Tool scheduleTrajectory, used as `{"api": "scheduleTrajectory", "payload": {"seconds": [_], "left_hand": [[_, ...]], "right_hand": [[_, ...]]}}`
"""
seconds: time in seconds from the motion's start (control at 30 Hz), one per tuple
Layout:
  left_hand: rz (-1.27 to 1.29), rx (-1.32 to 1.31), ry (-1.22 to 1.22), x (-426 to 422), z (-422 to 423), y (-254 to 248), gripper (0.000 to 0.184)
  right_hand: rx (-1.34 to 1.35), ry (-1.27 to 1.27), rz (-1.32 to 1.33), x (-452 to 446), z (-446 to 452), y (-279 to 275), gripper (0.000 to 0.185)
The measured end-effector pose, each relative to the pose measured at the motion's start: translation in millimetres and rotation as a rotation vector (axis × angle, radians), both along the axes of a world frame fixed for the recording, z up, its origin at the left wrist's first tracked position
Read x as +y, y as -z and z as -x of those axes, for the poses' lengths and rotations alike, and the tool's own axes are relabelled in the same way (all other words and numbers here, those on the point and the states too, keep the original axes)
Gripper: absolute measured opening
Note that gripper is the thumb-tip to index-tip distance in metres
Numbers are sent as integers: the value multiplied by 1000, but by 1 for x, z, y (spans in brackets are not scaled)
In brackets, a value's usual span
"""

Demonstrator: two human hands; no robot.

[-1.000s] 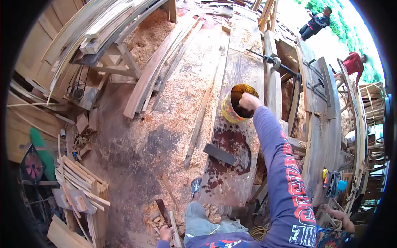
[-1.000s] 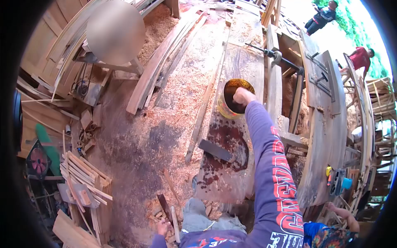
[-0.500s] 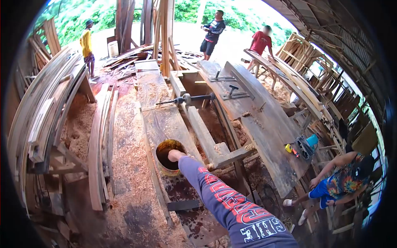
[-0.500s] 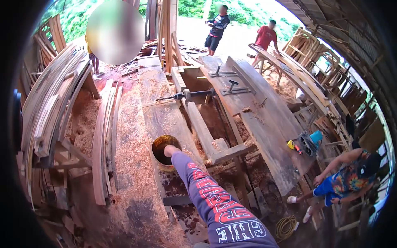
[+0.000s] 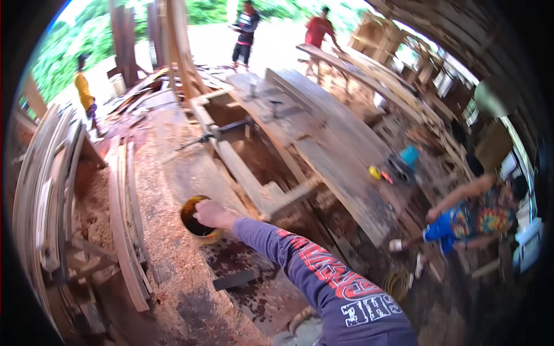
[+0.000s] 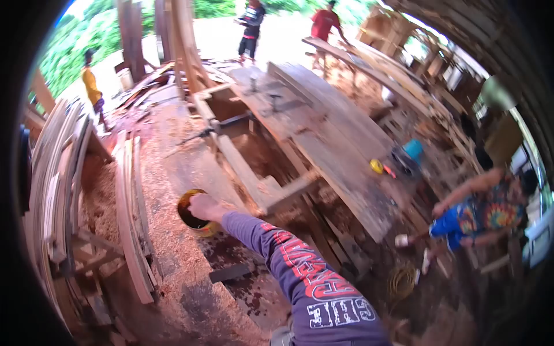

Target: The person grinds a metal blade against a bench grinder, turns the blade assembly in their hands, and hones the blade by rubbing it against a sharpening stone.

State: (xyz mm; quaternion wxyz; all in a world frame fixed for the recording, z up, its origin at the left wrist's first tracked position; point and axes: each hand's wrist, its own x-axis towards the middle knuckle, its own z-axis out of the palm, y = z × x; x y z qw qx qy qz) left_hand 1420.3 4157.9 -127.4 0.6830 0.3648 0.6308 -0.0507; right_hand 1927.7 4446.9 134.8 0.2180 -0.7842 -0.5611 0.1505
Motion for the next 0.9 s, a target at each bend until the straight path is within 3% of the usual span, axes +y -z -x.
{"api": "scheduleTrajectory", "payload": {"seconds": [0.1, 0.17, 0.23, 0.3, 0.4, 0.5, 0.57, 0.6, 0.7, 0.73, 0.83, 0.9], "left_hand": [[-6, 41, 82, -3, 30, -10, 13], [-15, 62, 118, 0, 46, -17, 13], [-31, 83, 142, 5, 63, -23, 14], [-61, 100, 164, 16, 76, -26, 14], [-82, 103, 239, 40, 71, -19, 16], [-81, 107, 328, 51, 52, -9, 21], [-106, 132, 805, 47, 48, -11, 25], [-115, 138, 887, 41, 42, -19, 25], [-70, 180, 983, 35, 2, -39, 27], [-53, 190, 1028, 37, -11, -47, 28], [27, 247, 1296, 50, -71, -78, 32], [131, 339, 1576, 61, -129, -118, 36]], "right_hand": [[52, -125, -601, -52, 1, 23, 18], [61, -53, -544, -98, 5, 29, 17], [238, 184, -646, -154, 17, 39, 17], [395, 324, -466, -216, 23, 46, 17], [468, 399, -509, -278, 37, 88, 16], [485, 495, -363, -317, 54, 108, 15], [446, 492, -295, -333, 63, 120, 15], [464, 427, -74, -344, 63, 75, 19], [443, 406, -250, -346, 82, 105, 24], [349, 417, 51, -357, 83, 98, 31], [401, 316, -41, -388, 67, 94, 35], [542, 274, 27, -390, 78, 138, 37]]}}
